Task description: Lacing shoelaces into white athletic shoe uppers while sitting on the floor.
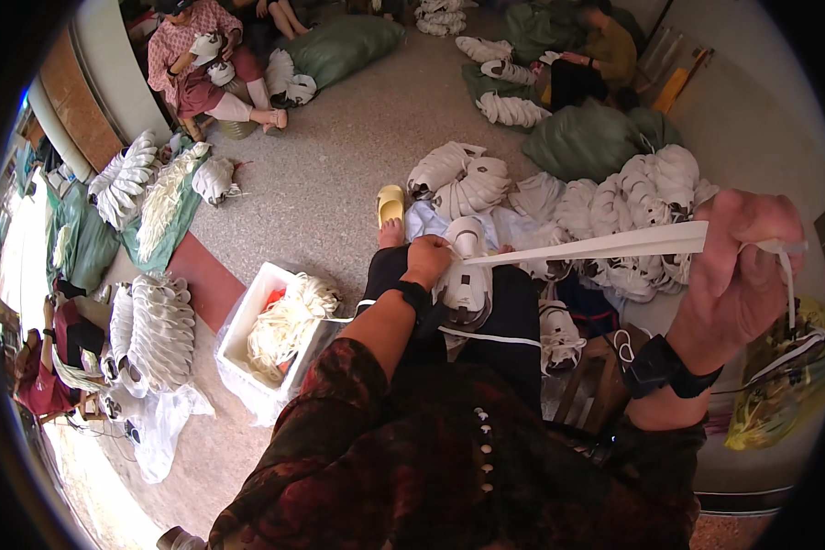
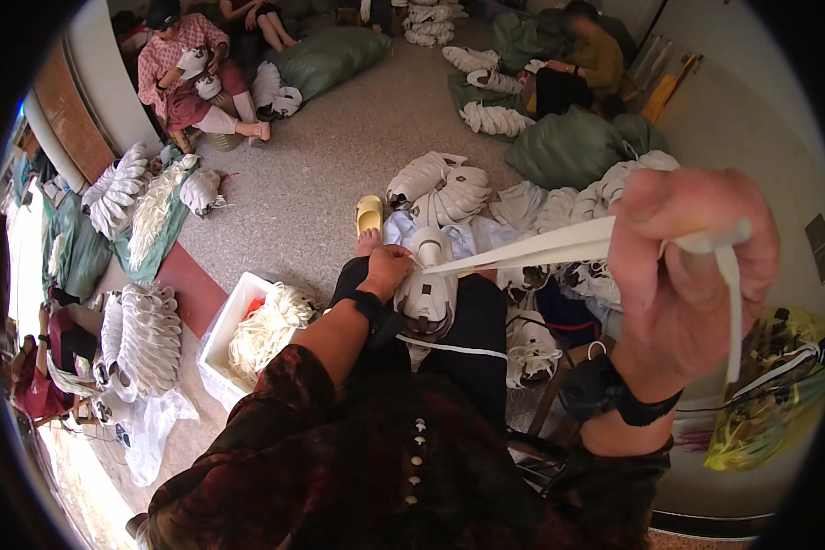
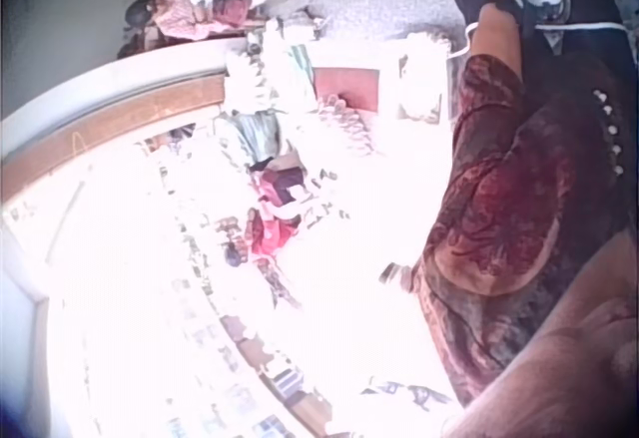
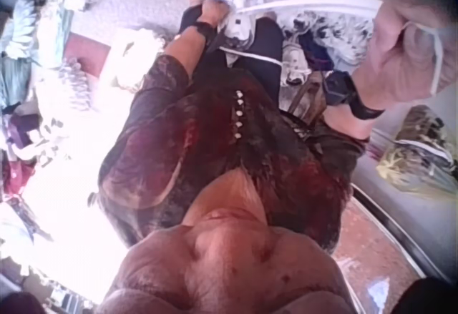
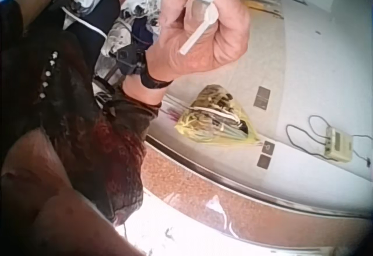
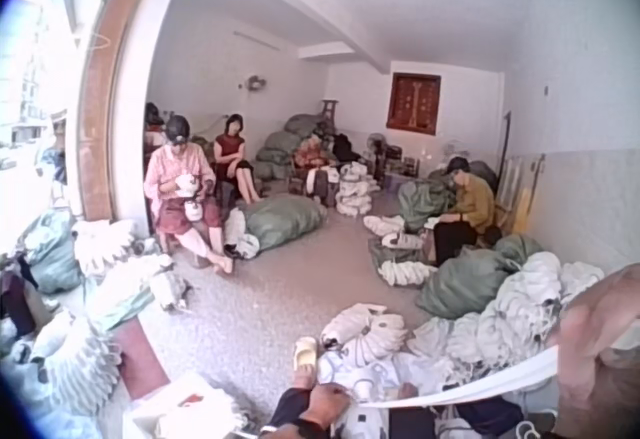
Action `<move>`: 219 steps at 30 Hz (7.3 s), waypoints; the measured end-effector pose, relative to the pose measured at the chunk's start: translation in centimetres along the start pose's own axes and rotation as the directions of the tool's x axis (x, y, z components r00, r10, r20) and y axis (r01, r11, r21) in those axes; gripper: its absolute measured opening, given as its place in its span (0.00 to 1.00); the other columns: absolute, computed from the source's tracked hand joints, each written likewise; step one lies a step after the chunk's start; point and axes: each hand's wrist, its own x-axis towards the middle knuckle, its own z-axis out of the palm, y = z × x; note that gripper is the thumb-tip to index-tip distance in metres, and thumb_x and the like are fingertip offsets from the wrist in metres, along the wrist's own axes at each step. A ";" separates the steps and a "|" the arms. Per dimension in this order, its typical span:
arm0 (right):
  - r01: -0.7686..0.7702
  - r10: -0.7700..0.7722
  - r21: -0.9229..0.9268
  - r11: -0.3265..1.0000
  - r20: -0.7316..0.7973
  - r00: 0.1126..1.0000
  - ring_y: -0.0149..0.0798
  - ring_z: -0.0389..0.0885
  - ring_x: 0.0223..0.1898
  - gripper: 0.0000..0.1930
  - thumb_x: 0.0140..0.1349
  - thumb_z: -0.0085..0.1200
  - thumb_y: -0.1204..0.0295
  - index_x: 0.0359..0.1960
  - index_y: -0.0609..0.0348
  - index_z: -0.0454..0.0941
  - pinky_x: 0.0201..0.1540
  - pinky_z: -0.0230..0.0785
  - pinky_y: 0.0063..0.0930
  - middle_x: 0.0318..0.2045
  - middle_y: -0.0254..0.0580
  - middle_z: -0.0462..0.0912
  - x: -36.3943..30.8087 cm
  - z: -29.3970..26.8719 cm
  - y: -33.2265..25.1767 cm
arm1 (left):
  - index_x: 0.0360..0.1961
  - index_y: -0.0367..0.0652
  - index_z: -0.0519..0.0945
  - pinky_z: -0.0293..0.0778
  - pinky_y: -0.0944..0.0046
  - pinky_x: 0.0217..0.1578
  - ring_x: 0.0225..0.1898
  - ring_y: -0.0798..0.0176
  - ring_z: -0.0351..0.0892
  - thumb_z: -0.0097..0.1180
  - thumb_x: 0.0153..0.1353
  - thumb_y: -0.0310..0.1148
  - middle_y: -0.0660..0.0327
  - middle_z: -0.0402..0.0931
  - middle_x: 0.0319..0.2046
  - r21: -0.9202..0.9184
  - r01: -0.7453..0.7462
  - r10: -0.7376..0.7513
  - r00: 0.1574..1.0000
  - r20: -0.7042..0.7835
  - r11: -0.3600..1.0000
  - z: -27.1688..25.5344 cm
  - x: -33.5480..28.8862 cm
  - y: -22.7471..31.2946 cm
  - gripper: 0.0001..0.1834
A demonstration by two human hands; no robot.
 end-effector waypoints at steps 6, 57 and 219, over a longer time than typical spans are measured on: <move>0.032 -0.038 0.091 0.995 0.069 0.997 0.22 0.57 0.08 0.12 0.58 0.52 0.72 0.31 0.74 0.72 0.12 0.47 0.14 0.29 0.51 0.76 0.1 0.1 0.5 | 0.26 0.39 0.80 0.74 0.62 0.33 0.27 0.54 0.79 0.54 0.45 0.27 0.52 0.79 0.23 -0.014 -0.076 0.074 0.993 -0.089 0.997 -0.2 -1.0 -0.2 0.07; -0.993 0.995 0.115 -0.028 -0.095 -0.039 0.27 0.69 0.11 0.11 0.49 0.52 0.78 0.35 0.62 0.70 0.11 0.58 0.17 0.15 0.36 0.72 -22.8 1.9 27.8 | 0.20 0.37 0.73 0.67 0.57 0.26 0.24 0.47 0.71 0.54 0.57 0.36 0.53 0.69 0.19 -0.137 -0.680 0.621 0.544 0.565 0.720 -1.7 -7.3 5.2 0.14; -0.240 0.761 -0.798 0.553 0.365 0.537 0.76 0.57 0.53 0.09 0.48 0.47 0.72 0.30 0.48 0.78 0.62 0.42 0.55 0.46 0.86 0.62 -23.8 -0.7 25.0 | 0.23 0.47 0.78 0.73 0.63 0.28 0.27 0.59 0.75 0.55 0.43 0.27 0.64 0.72 0.21 0.455 -0.873 0.553 0.470 0.688 0.176 -6.7 -1.6 4.9 0.03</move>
